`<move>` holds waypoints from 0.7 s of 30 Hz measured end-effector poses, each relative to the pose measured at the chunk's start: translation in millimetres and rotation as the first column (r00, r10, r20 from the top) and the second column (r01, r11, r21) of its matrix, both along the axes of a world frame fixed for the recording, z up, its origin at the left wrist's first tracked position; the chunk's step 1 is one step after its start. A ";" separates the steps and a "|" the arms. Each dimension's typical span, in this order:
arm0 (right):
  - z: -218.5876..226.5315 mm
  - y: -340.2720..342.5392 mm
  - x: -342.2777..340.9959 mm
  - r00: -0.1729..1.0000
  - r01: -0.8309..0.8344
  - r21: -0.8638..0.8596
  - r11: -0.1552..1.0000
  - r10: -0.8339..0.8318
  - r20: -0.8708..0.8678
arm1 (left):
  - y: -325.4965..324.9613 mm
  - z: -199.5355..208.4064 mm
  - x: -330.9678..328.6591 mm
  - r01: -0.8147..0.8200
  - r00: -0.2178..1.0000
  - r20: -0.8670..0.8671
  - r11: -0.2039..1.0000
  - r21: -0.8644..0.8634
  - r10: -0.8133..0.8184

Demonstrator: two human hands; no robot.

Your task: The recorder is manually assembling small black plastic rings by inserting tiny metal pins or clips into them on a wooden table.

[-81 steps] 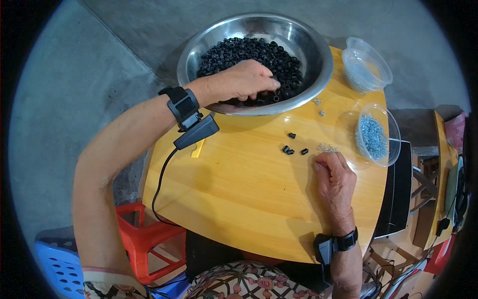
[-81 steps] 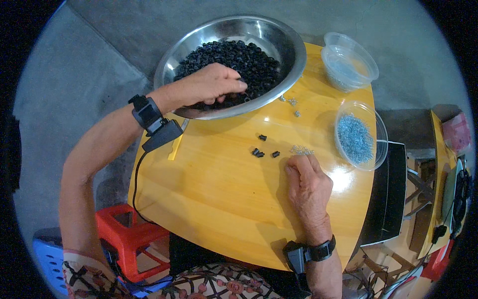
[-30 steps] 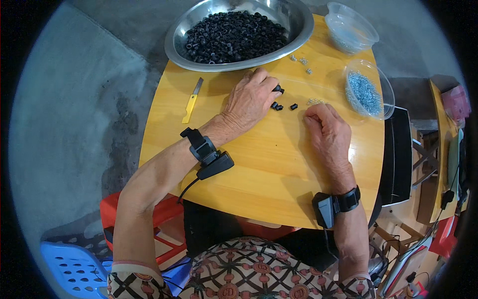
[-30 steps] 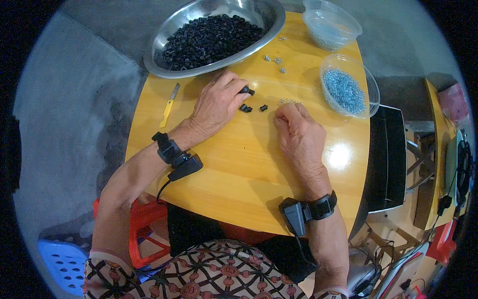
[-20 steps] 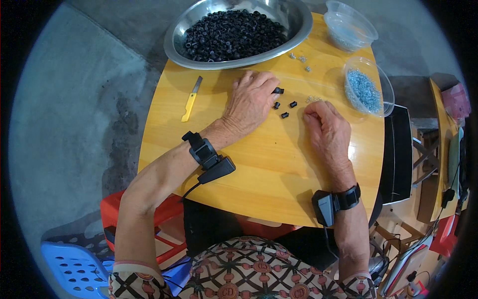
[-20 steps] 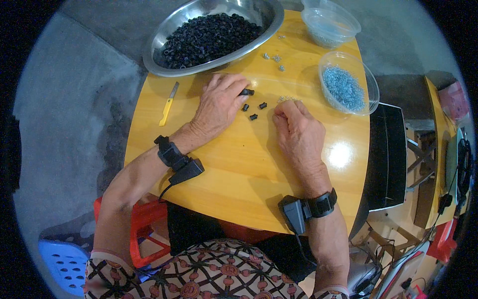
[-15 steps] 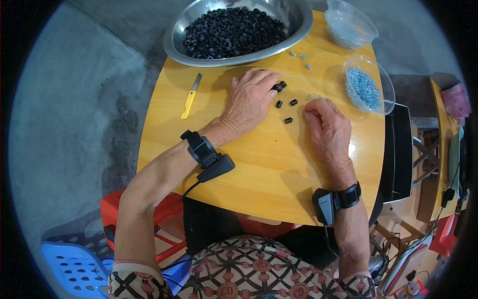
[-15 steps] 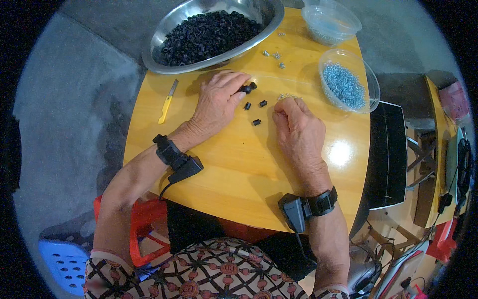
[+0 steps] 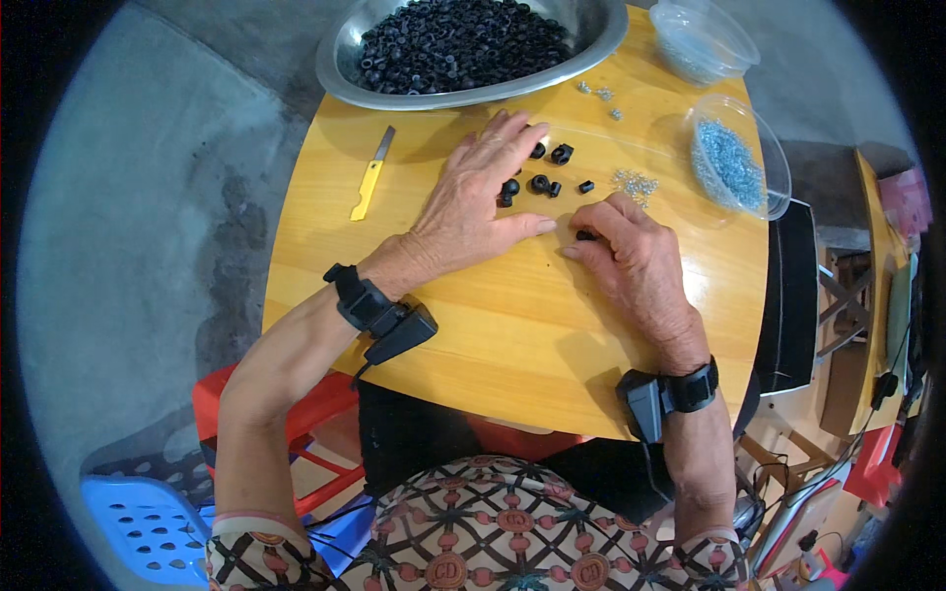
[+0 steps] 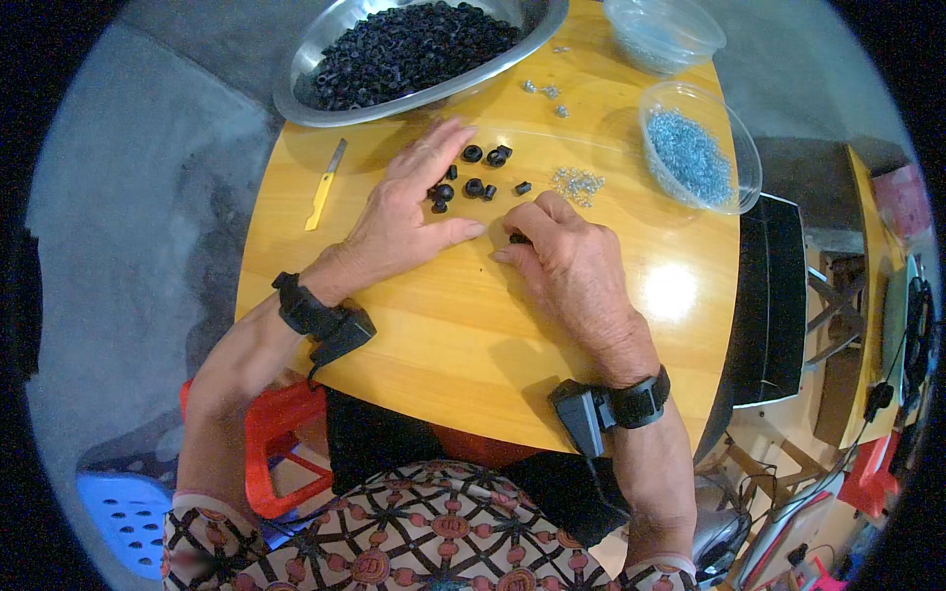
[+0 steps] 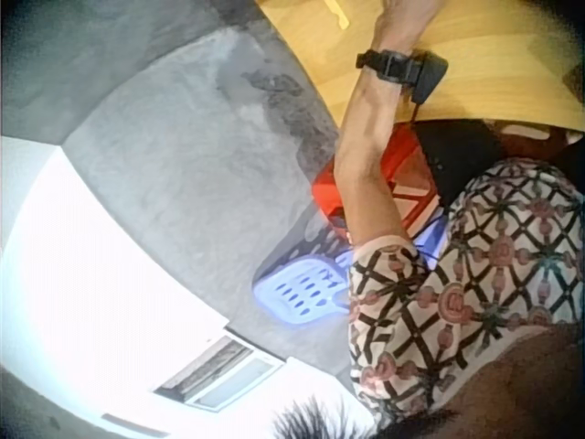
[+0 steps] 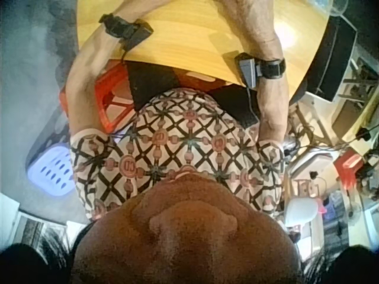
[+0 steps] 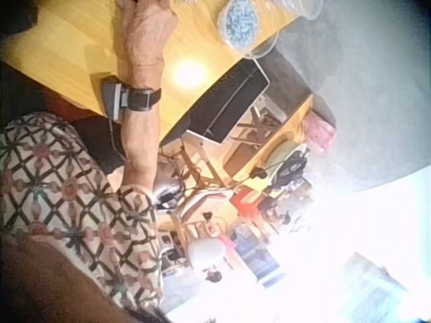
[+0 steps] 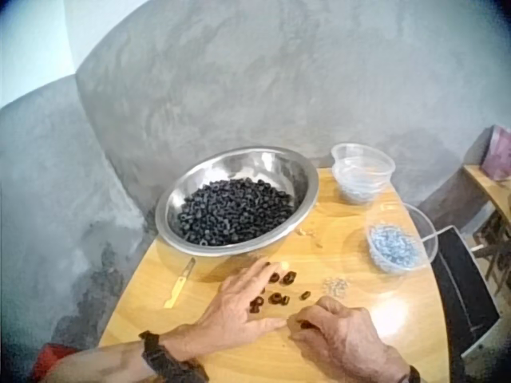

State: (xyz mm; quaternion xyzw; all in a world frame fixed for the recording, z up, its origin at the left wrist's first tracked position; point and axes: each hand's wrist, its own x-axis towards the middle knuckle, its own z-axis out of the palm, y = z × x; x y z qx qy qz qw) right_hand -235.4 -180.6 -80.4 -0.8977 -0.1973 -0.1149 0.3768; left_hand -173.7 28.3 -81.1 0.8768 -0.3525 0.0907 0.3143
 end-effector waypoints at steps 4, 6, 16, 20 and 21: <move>-3.5 1.8 2.8 0.999 0.040 0.011 0.999 -0.040 0.000 | 16.5 -2.7 -4.7 -0.058 0.996 -0.067 0.998 0.013 0.058; -3.9 3.4 3.8 0.998 0.062 0.024 0.998 -0.062 -0.007 | 23.8 -5.0 -9.1 -0.072 0.997 -0.033 0.993 0.095 0.075; -10.0 2.8 9.3 0.986 0.164 0.136 0.977 -0.165 -0.005 | 28.8 -1.1 -17.3 -0.086 0.996 0.010 0.943 0.321 0.088; -7.8 1.2 7.1 0.984 0.175 0.106 0.979 -0.174 -0.020 | 40.1 28.7 -34.7 -0.066 0.995 -0.061 0.981 0.180 0.078; -6.0 0.7 6.3 0.985 0.172 0.115 0.978 -0.173 -0.003 | 45.3 42.7 -36.5 -0.044 0.996 -0.074 0.993 0.107 0.052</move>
